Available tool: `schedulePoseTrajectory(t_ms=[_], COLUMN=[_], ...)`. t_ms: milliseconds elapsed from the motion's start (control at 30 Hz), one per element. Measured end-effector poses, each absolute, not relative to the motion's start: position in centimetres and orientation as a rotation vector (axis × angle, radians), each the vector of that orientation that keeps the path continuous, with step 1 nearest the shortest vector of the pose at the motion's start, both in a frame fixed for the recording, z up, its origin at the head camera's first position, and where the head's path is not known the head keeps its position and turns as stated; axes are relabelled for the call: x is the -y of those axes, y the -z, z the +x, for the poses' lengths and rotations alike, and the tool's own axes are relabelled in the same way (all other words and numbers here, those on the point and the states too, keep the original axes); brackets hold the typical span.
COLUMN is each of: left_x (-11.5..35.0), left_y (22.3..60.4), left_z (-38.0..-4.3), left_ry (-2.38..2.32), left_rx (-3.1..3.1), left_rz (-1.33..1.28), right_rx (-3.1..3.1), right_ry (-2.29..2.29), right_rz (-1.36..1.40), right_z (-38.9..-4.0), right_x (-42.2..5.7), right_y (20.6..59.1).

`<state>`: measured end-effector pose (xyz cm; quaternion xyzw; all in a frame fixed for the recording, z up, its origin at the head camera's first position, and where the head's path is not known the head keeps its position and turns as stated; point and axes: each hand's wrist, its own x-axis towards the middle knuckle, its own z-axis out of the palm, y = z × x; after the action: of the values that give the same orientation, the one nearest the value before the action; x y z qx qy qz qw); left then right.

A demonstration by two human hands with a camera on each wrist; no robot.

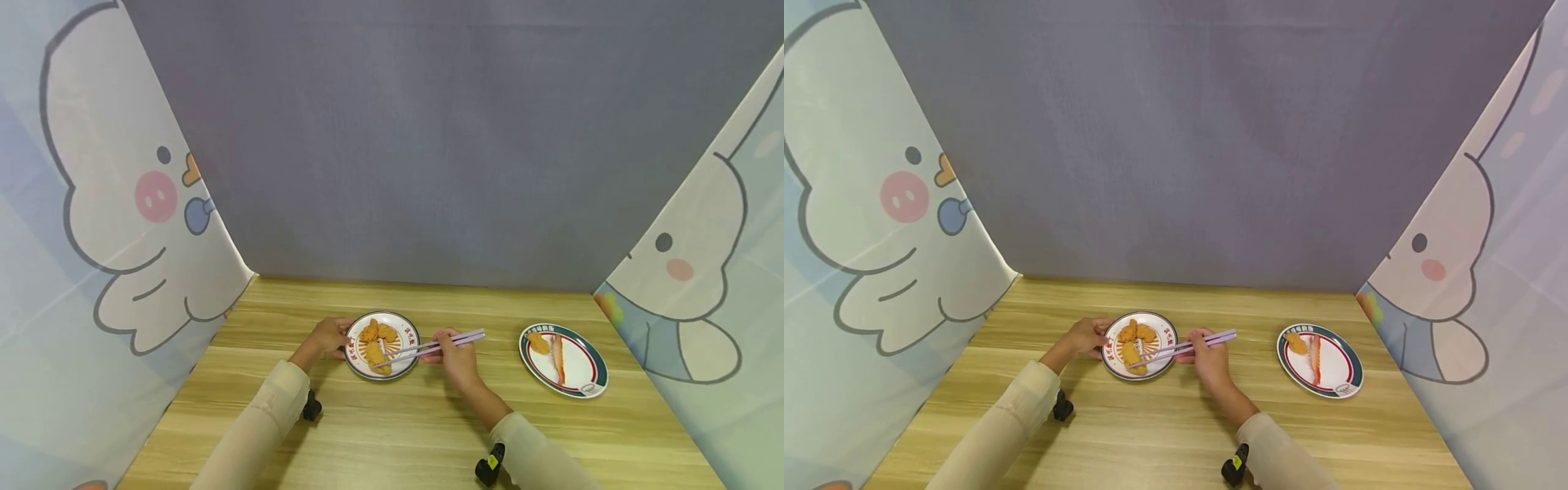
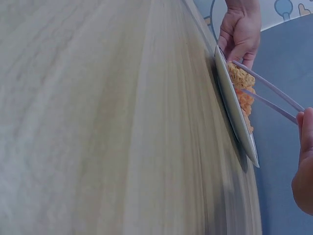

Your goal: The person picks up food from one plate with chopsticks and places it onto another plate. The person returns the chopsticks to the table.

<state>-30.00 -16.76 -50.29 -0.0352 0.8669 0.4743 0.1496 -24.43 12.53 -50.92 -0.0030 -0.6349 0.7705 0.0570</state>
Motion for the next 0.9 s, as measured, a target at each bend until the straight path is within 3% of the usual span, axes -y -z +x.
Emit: schedulePoseTrajectory(t_ms=[900], left_x=[16.8], left_y=[50.4], left_z=[-30.0], left_ry=[-1.384], left_rx=[-2.493], left_rz=[-0.085], right_rx=[1.727], right_ry=[-2.451], right_rz=[-0.042], right_z=[-24.0], right_x=[-18.0], right_y=[48.8])
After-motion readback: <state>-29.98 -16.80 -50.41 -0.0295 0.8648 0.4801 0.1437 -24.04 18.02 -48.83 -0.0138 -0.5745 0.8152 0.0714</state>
